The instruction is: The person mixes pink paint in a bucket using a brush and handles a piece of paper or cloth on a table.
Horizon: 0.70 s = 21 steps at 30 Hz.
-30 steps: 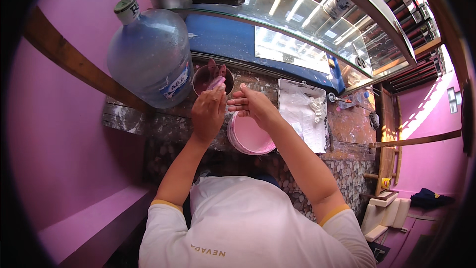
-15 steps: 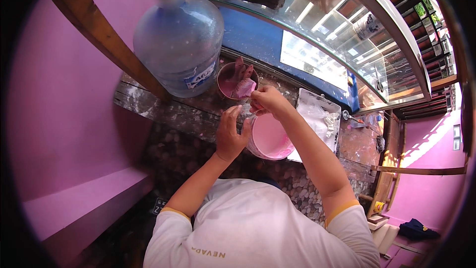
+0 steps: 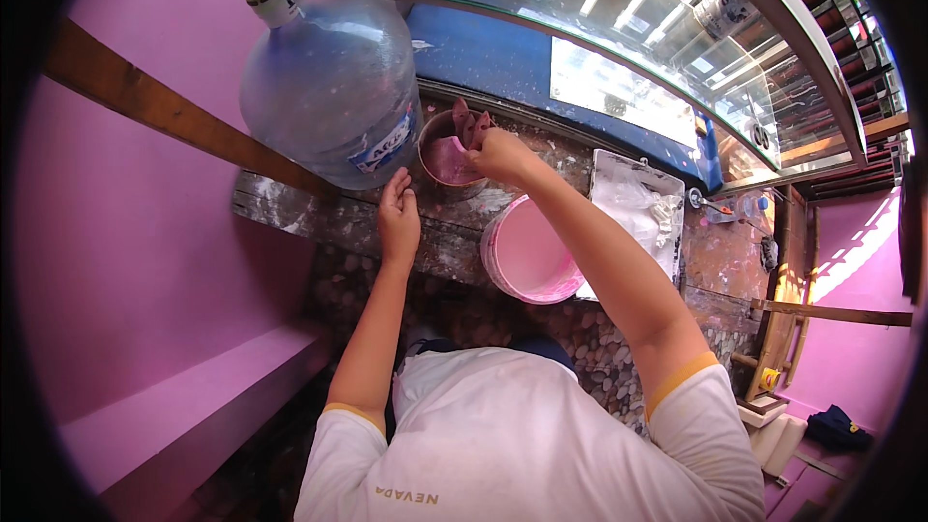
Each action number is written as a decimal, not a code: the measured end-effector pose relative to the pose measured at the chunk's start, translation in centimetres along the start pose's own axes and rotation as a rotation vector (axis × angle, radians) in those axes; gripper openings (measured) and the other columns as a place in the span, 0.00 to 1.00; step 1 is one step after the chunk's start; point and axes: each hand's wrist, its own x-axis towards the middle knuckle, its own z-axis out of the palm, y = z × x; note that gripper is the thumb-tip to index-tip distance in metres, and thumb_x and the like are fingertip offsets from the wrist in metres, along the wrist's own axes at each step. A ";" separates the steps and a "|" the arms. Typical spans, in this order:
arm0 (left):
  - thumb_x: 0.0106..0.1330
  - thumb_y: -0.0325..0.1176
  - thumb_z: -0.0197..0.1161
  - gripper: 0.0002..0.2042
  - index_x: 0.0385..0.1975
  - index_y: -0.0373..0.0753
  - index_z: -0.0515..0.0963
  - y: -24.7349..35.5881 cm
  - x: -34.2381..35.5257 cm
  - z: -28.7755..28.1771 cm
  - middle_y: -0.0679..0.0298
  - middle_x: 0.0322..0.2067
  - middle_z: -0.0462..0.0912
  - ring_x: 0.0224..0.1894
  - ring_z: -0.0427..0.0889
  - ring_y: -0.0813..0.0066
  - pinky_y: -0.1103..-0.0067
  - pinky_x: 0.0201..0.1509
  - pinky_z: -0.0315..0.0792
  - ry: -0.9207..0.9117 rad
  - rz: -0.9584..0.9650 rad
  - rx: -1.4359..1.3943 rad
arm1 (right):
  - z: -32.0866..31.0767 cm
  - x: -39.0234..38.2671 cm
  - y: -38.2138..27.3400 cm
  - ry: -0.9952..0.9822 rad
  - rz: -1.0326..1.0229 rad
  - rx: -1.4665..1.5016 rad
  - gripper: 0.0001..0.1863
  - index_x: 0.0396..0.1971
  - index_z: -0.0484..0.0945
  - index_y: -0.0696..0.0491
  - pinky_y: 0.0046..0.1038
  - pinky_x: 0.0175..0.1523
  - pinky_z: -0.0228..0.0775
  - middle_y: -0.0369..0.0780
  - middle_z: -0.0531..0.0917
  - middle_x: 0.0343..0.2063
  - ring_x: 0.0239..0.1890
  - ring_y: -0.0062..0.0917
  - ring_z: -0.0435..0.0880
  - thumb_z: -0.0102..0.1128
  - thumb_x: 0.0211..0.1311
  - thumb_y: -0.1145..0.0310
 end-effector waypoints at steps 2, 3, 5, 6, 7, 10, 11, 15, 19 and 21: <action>0.75 0.21 0.47 0.20 0.65 0.29 0.67 0.0 1.0 0.3 0.53 0.64 0.73 0.65 0.73 0.66 0.74 0.65 0.69 -0.009 -0.027 -0.027 | 0.4 0.5 0.6 -0.034 -0.056 0.077 0.17 0.35 0.86 0.59 0.38 0.46 0.76 0.52 0.86 0.32 0.37 0.43 0.86 0.63 0.58 0.59; 0.74 0.21 0.46 0.21 0.67 0.28 0.65 0.1 1.3 0.3 0.52 0.65 0.72 0.66 0.72 0.64 0.73 0.66 0.68 -0.016 -0.053 -0.060 | 0.4 0.6 0.6 -0.066 -0.112 0.148 0.17 0.36 0.87 0.59 0.38 0.46 0.76 0.51 0.87 0.32 0.37 0.43 0.86 0.63 0.58 0.59; 0.74 0.21 0.45 0.22 0.68 0.28 0.63 0.7 1.4 0.6 0.50 0.66 0.71 0.67 0.72 0.63 0.72 0.67 0.67 -0.049 -0.111 -0.134 | 0.7 1.2 1.3 -0.046 -0.180 0.164 0.17 0.36 0.87 0.58 0.38 0.45 0.76 0.51 0.87 0.31 0.36 0.42 0.86 0.64 0.59 0.59; 0.73 0.21 0.44 0.23 0.69 0.27 0.60 1.1 1.5 1.0 0.49 0.66 0.70 0.68 0.71 0.62 0.71 0.69 0.66 -0.082 -0.168 -0.213 | 0.7 1.5 1.9 -0.024 -0.248 0.174 0.17 0.37 0.87 0.57 0.38 0.44 0.76 0.50 0.87 0.30 0.35 0.41 0.86 0.64 0.59 0.58; 0.73 0.21 0.44 0.23 0.69 0.27 0.60 1.1 1.6 1.3 0.49 0.66 0.70 0.68 0.71 0.62 0.71 0.69 0.66 -0.090 -0.169 -0.211 | 0.5 2.0 2.5 -0.019 -0.241 0.178 0.17 0.37 0.87 0.57 0.38 0.44 0.76 0.50 0.87 0.30 0.35 0.41 0.86 0.64 0.59 0.58; 0.72 0.21 0.45 0.25 0.70 0.27 0.58 0.6 1.5 1.2 0.47 0.67 0.68 0.69 0.69 0.61 0.70 0.71 0.65 -0.069 -0.179 -0.274 | 0.0 2.7 2.4 -0.079 -0.254 0.120 0.16 0.37 0.89 0.55 0.36 0.49 0.78 0.49 0.88 0.32 0.39 0.41 0.88 0.65 0.59 0.58; 0.73 0.22 0.45 0.25 0.69 0.27 0.58 0.6 1.5 1.1 0.47 0.67 0.68 0.69 0.69 0.61 0.70 0.71 0.65 -0.075 -0.175 -0.291 | -0.2 2.8 2.5 -0.106 -0.245 0.144 0.16 0.37 0.89 0.54 0.36 0.48 0.78 0.48 0.88 0.31 0.38 0.39 0.88 0.65 0.58 0.58; 0.73 0.22 0.45 0.25 0.69 0.26 0.57 0.5 1.7 0.9 0.46 0.66 0.68 0.69 0.69 0.60 0.69 0.72 0.64 -0.101 -0.189 -0.308 | -0.7 3.3 3.1 -0.177 -0.253 0.206 0.16 0.37 0.89 0.54 0.34 0.46 0.78 0.46 0.88 0.29 0.35 0.35 0.88 0.66 0.58 0.57; 0.73 0.23 0.44 0.24 0.69 0.26 0.58 0.7 2.1 0.9 0.45 0.67 0.68 0.69 0.69 0.60 0.69 0.73 0.64 -0.115 -0.203 -0.318 | -0.8 3.5 3.7 -0.171 -0.311 0.205 0.16 0.37 0.89 0.54 0.33 0.44 0.78 0.45 0.88 0.27 0.32 0.34 0.88 0.66 0.58 0.57; 0.74 0.23 0.44 0.23 0.68 0.26 0.58 0.8 2.2 0.7 0.45 0.66 0.69 0.69 0.69 0.60 0.69 0.73 0.64 -0.121 -0.206 -0.292 | -0.7 3.4 3.7 -0.172 -0.295 0.256 0.16 0.37 0.89 0.54 0.34 0.44 0.78 0.45 0.88 0.26 0.32 0.34 0.88 0.66 0.58 0.57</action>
